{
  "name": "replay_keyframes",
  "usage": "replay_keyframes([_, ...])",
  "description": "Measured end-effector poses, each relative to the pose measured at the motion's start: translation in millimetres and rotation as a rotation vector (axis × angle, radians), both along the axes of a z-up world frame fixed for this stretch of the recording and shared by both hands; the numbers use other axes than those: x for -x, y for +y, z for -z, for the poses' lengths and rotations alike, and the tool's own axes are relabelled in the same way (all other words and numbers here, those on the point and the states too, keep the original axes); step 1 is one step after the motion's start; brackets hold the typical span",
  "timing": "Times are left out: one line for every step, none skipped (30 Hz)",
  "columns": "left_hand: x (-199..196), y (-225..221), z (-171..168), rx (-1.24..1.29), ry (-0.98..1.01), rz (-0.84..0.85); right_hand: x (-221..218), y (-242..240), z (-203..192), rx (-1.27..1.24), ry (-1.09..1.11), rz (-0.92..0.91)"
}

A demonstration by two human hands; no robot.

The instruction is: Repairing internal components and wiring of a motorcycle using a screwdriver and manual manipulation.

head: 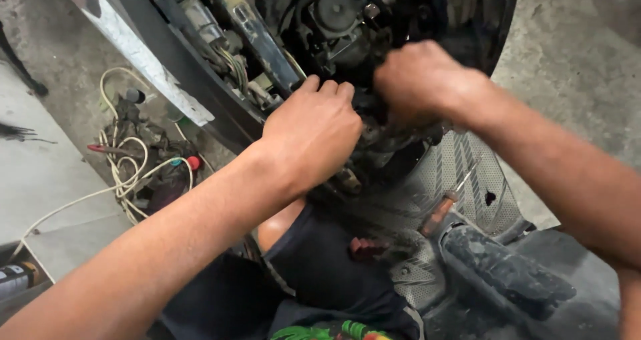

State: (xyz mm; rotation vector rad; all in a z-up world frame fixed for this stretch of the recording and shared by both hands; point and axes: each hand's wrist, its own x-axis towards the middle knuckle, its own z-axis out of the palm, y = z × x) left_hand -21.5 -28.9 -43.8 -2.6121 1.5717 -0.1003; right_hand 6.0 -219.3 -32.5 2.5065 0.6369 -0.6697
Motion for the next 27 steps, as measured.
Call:
replay_keyframes([0.0,0.0,1.1,0.026,-0.011,-0.004,-7.4,-8.4,7.4,-0.025,-0.143,0.064])
replay_keyframes([0.1,0.2,2.8,0.051,-0.023,-0.008,-14.7,-16.7,15.3,-0.049,-0.286,0.129])
replay_keyframes([0.8,-0.4,3.9,0.049,-0.018,-0.008,-17.1,-19.6,22.8,-0.051,-0.281,0.128])
replay_keyframes([1.4,-0.6,4.8,0.045,-0.018,-0.005,-19.5,-22.1,30.2,-0.012,-0.451,0.124])
replay_keyframes([-0.8,0.1,4.4,0.039,-0.025,-0.005,-25.6,-23.5,36.2,0.027,-0.629,0.12])
replay_keyframes([-1.5,0.3,5.6,0.036,-0.028,-0.009,-20.2,-21.7,49.4,0.022,-0.631,0.117])
replay_keyframes([-1.2,0.0,6.7,0.042,-0.029,-0.006,-13.5,-20.4,62.5,-0.032,-0.612,0.034])
replay_keyframes([-1.1,-0.5,8.1,0.048,-0.029,-0.003,-7.0,-19.4,75.8,-0.086,-0.592,-0.049])
replay_keyframes([-1.1,-0.5,6.8,0.049,-0.029,-0.004,-7.9,-19.7,67.8,-0.085,-0.592,-0.051])
replay_keyframes([-1.3,-0.9,5.7,0.049,-0.024,-0.006,-9.2,-20.4,60.0,-0.06,-0.461,-0.078])
replay_keyframes([-1.2,-0.7,4.4,0.045,-0.019,-0.003,-9.2,-20.4,52.8,-0.037,-0.33,-0.099])
replay_keyframes([0.2,1.3,5.4,0.042,-0.017,-0.001,-5.8,-10.8,42.7,-0.04,-0.328,-0.096])
replay_keyframes([-1.4,0.9,5.1,0.064,-0.011,0.004,-5.4,-3.7,29.8,-0.043,-0.183,-0.07])
replay_keyframes([-2.6,-0.1,5.0,0.086,-0.005,0.01,-4.5,2.9,17.2,-0.046,-0.039,-0.042])
replay_keyframes([-3.4,-1.0,2.7,0.08,-0.005,0.016,-10.7,-0.6,10.4,-0.052,-0.039,-0.036])
replay_keyframes([-3.7,-1.8,1.0,0.063,-0.018,0.015,-16.3,-4.2,4.4,-0.021,-0.121,0.013])
replay_keyframes([-1.0,-1.9,0.0,0.045,-0.021,0.012,-19.1,-7.1,-0.4,0.009,-0.193,0.062])
replay_keyframes([1.4,-0.5,-0.3,0.038,-0.012,0.017,-21.1,-10.3,8.1,0.003,-0.184,0.067])
replay_keyframes([0.2,-0.4,-1.6,0.004,-0.011,0.025,-27.2,-14.6,13.7,0.028,-0.355,0.044])
replay_keyframes([-1.2,-0.3,-3.5,-0.03,-0.011,0.033,-33.6,-18.8,18.7,0.055,-0.527,0.024])
replay_keyframes([-1.4,-0.7,-2.2,-0.033,-0.011,0.038,-29.8,-14.7,31.3,0.054,-0.527,0.03])
replay_keyframes([-1.7,-1.3,-0.9,-0.004,-0.011,0.029,-26.2,-10.7,43.8,0.02,-0.41,0.05])
replay_keyframes([-2.1,-1.8,0.9,0.025,-0.009,0.023,-21.9,-6.6,57.0,-0.015,-0.291,0.075])
replay_keyframes([0.2,0.3,0.3,0.022,-0.009,0.033,-16.0,-12.4,65.3,-0.016,-0.291,0.085])
replay_keyframes([-0.1,-0.2,-1.3,0.029,-0.022,0.037,-13.6,-21.3,70.3,-0.105,-0.364,-0.02])
replay_keyframes([-0.5,-0.4,-2.8,0.035,-0.036,0.041,-11.3,-29.9,75.2,-0.193,-0.438,-0.126])
replay_keyframes([-0.5,-0.3,-3.7,0.035,-0.035,0.043,-8.6,-19.5,49.8,-0.192,-0.437,-0.123])
